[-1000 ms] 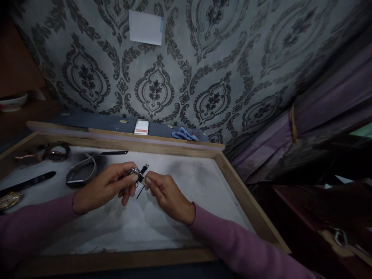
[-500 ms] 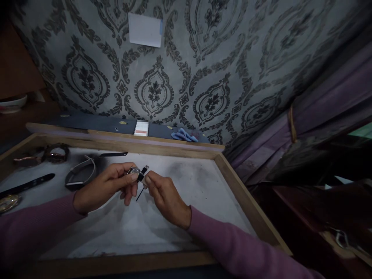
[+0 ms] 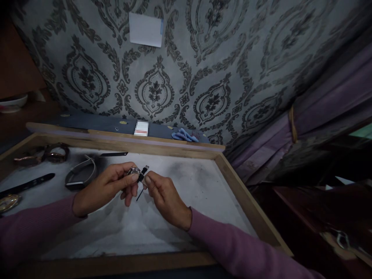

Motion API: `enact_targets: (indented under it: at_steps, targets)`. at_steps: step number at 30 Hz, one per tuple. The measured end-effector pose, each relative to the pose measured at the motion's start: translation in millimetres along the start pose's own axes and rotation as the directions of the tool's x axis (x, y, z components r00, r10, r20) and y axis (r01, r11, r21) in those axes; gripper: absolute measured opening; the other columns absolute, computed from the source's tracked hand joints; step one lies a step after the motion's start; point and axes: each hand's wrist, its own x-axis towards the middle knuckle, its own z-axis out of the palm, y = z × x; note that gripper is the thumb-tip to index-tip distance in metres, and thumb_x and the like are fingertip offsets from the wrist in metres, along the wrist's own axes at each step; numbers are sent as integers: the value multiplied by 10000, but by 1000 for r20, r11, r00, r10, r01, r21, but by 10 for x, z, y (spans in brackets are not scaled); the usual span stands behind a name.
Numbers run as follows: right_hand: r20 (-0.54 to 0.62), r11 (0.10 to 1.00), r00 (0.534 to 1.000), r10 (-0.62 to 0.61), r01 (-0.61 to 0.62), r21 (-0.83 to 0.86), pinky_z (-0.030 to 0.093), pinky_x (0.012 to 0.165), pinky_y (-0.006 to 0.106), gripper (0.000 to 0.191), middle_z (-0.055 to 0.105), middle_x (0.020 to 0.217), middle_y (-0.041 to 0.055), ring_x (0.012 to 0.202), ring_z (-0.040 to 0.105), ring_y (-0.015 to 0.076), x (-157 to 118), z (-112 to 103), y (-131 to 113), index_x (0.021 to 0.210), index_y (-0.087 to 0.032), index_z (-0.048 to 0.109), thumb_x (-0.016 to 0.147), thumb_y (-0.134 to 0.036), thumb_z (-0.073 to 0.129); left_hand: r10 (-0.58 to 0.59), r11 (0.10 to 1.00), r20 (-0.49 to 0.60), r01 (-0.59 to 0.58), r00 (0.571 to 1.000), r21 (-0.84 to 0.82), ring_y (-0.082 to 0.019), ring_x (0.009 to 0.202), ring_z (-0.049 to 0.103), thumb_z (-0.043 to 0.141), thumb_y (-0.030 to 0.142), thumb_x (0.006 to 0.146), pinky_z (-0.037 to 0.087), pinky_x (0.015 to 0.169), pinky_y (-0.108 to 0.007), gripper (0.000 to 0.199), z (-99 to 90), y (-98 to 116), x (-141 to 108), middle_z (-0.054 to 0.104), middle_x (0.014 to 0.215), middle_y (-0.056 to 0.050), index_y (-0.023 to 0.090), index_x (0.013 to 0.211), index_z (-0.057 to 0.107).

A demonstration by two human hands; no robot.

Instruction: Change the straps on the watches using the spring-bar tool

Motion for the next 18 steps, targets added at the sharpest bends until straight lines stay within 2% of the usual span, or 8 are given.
enact_targets:
  at_steps: [5, 12, 18]
  targets:
    - [-23, 1000, 1000, -9, 9, -13, 325, 517, 230, 369, 372, 599, -45, 522, 361, 102, 9, 4, -26, 708, -202, 413, 1004, -404, 323, 24, 999, -30, -25, 999, -29, -91, 455, 583, 497, 417, 905, 385, 482, -203, 334, 25, 5, 0, 589, 578, 9, 147, 710, 518]
    - [-48, 998, 998, -33, 30, -64, 325, 511, 229, 327, 385, 584, -49, 504, 378, 97, -1, 12, 0, 721, -201, 425, 1004, -340, 335, -10, 994, -34, 6, 999, -113, -91, 458, 584, 523, 415, 884, 379, 482, -209, 319, 42, -2, 2, 609, 618, -5, 143, 719, 524]
    - [-42, 995, 997, -63, 59, -83, 327, 519, 227, 308, 390, 593, -48, 510, 378, 92, 9, -4, -8, 723, -199, 427, 1000, -300, 337, -19, 993, -32, 15, 999, -114, -92, 463, 590, 520, 414, 890, 383, 482, -209, 303, 29, -31, 16, 624, 636, -10, 145, 750, 517]
